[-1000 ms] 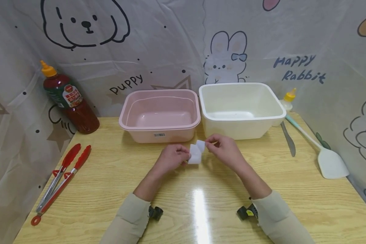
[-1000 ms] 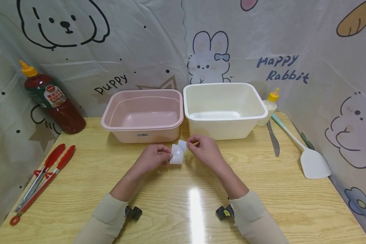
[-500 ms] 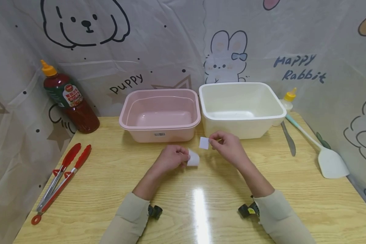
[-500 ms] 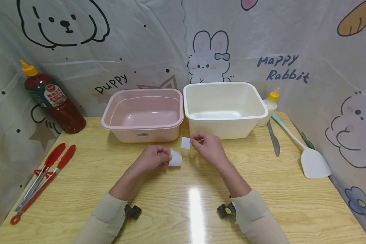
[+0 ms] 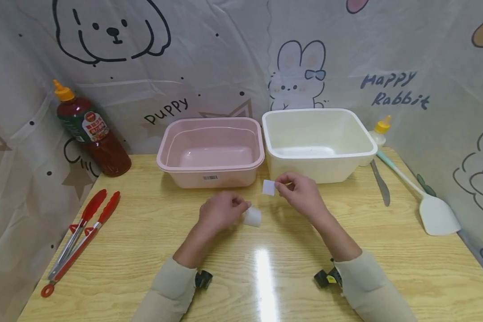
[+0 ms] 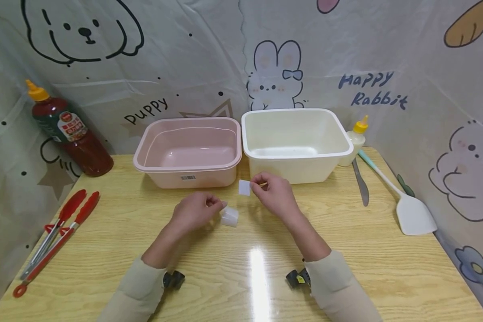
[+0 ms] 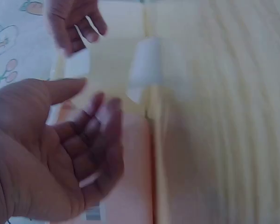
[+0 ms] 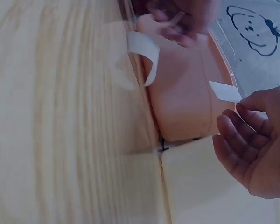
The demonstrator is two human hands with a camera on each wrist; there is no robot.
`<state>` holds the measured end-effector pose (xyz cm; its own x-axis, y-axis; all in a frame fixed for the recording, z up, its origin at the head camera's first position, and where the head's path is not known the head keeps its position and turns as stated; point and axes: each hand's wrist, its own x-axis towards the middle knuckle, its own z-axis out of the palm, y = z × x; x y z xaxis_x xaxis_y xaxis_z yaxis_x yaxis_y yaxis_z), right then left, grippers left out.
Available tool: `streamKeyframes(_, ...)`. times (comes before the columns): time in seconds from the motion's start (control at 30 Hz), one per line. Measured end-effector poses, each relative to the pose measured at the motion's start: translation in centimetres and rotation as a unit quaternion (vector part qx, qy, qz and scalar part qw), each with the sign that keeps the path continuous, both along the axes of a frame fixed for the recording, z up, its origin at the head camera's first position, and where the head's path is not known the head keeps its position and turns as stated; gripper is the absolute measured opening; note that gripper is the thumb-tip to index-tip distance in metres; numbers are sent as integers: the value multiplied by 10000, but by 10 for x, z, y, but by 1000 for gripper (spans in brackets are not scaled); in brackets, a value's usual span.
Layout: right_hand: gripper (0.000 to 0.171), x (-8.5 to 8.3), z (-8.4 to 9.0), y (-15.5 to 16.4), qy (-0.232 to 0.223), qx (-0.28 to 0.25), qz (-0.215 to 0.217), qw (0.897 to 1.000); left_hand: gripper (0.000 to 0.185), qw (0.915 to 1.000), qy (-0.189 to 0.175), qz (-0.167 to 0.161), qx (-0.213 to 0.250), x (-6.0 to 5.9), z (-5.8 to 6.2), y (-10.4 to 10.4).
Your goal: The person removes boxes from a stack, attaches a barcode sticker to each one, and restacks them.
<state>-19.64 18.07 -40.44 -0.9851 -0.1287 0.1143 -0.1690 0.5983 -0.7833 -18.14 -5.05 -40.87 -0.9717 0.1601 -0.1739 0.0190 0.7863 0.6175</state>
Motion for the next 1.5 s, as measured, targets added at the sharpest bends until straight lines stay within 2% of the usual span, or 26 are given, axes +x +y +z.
streamKeyframes(0.07, 14, 3, 0, -4, 381, 135, 86, 9991, 25, 9958, -70, -200, 890, 1, 4, 3)
streamKeyframes(0.13, 11, 6, 0, -8, 824, 286, 266, 9958, 28, 9842, -255, -437, 1696, 2, 6, 6)
streamKeyframes(0.2, 9, 9, 1, -13, 1284, 505, 535, 9890, 32, 9709, -476, -617, 2266, 3, 8, 9)
streamKeyframes(0.3, 11, 13, 3, -18, 1715, 810, 965, 9771, 34, 9623, -596, -663, 2571, 4, 10, 11)
streamKeyframes(0.37, 14, 14, 3, -20, 1842, 940, 1194, 9711, 36, 9592, -623, -640, 2684, 4, 10, 12)
streamKeyframes(0.43, 17, 15, 3, -20, 1844, 940, 1320, 9694, 36, 9571, -597, -607, 2768, 3, 11, 12)
streamKeyframes(0.53, 18, 14, 4, -18, 1731, 655, 1313, 9739, 36, 9557, -553, -513, 2845, 2, 11, 12)
streamKeyframes(0.63, 19, 11, 5, -14, 1524, 184, 1040, 9827, 34, 9525, -567, -414, 2963, 1, 11, 12)
streamKeyframes(0.73, 26, 8, 6, -8, 968, -218, 639, 9930, 33, 9507, -544, -393, 3029, 1, 11, 14)
streamKeyframes(0.8, 32, 7, 7, -5, 394, -478, 488, 9969, 30, 9510, -476, -450, 3023, 1, 11, 15)
streamKeyframes(0.9, 36, 6, 6, -1, -466, -844, 462, 9943, 26, 9532, -402, -616, 2931, 0, 8, 18)
streamKeyframes(1.0, 32, 6, 6, 4, -948, -1222, 462, 9869, 25, 9552, -395, -787, 2824, -1, 5, 21)
streamKeyframes(1.17, 22, 6, 5, 15, -1076, -1541, 201, 9820, 30, 9573, -411, -978, 2688, -5, 3, 29)
streamKeyframes(1.3, 20, 5, 4, 25, -1027, -1466, -91, 9838, 35, 9586, -438, -1091, 2592, -9, 4, 38)
streamKeyframes(1.5, 23, 2, -1, 39, -911, -1630, -413, 9815, 43, 9582, -378, -916, 2684, -11, 6, 50)
